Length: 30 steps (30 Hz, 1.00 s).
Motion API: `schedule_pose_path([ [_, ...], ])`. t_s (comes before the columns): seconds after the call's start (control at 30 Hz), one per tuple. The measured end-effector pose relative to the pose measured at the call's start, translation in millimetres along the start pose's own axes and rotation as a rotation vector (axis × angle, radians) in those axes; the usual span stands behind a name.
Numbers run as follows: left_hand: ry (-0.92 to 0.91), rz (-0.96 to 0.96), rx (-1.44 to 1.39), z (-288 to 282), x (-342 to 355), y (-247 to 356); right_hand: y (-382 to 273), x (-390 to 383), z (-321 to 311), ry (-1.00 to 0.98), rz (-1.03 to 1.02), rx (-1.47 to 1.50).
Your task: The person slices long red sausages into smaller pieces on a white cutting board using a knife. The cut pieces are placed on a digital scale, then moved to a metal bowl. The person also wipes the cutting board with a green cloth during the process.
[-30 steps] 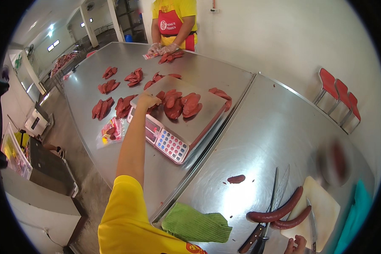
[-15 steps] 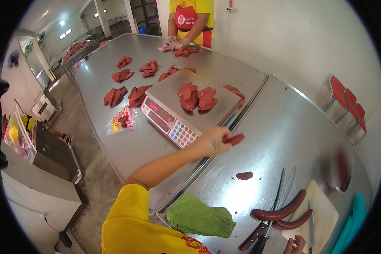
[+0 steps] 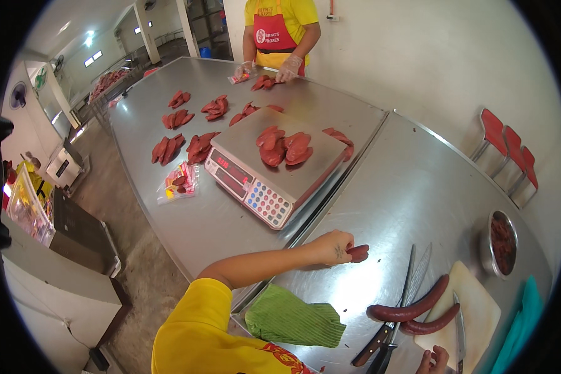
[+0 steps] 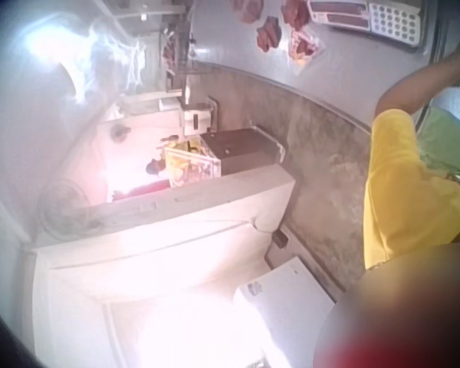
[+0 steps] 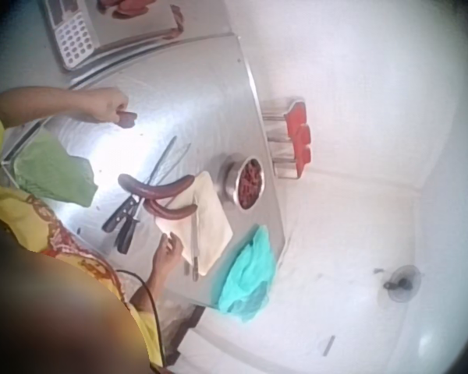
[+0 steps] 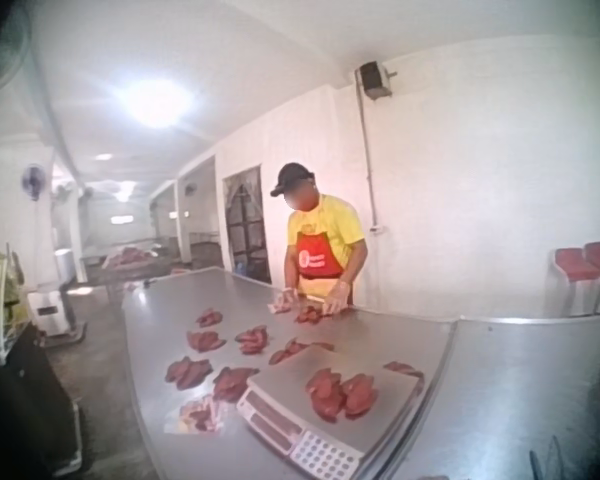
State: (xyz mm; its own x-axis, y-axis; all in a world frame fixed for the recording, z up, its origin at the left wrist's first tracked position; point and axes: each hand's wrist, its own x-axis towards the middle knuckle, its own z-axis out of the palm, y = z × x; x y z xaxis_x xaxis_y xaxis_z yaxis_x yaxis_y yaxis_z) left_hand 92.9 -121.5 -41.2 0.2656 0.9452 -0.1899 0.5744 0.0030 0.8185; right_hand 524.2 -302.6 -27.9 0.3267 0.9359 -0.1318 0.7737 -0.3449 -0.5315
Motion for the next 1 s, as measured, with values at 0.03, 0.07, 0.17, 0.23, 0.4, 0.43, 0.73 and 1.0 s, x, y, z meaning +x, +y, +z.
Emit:
schedule_pose_path([
  [0.03,-0.007,-0.013,0.038,4.0,3.1,0.8,-2.1,-0.1,0.1,-0.014,0.015,-0.016],
  [0.07,0.012,0.012,0.042,7.6,6.2,-0.4,-3.4,-1.2,0.3,0.032,-0.106,-0.048],
  [0.17,0.019,0.037,0.061,24.1,17.7,-4.1,-6.1,-4.7,9.7,0.261,-0.391,-0.003],
  [0.23,0.025,-0.021,0.005,29.9,24.0,-9.2,-5.9,-9.9,16.2,0.374,-0.33,0.092],
  [0.4,0.093,-0.06,-0.192,7.7,29.6,-20.5,0.7,-26.3,11.5,0.335,-0.188,0.164],
  [0.43,0.082,-0.042,-0.246,0.0,31.3,-20.5,0.9,-30.5,9.4,0.337,-0.14,0.167],
  [0.73,0.023,0.022,-0.085,2.8,51.2,-12.8,13.9,-62.8,-2.6,0.353,-0.035,0.27],
  [1.0,0.171,0.308,0.326,15.9,-60.2,9.3,51.5,-67.8,-3.3,0.34,-0.033,0.261],
])
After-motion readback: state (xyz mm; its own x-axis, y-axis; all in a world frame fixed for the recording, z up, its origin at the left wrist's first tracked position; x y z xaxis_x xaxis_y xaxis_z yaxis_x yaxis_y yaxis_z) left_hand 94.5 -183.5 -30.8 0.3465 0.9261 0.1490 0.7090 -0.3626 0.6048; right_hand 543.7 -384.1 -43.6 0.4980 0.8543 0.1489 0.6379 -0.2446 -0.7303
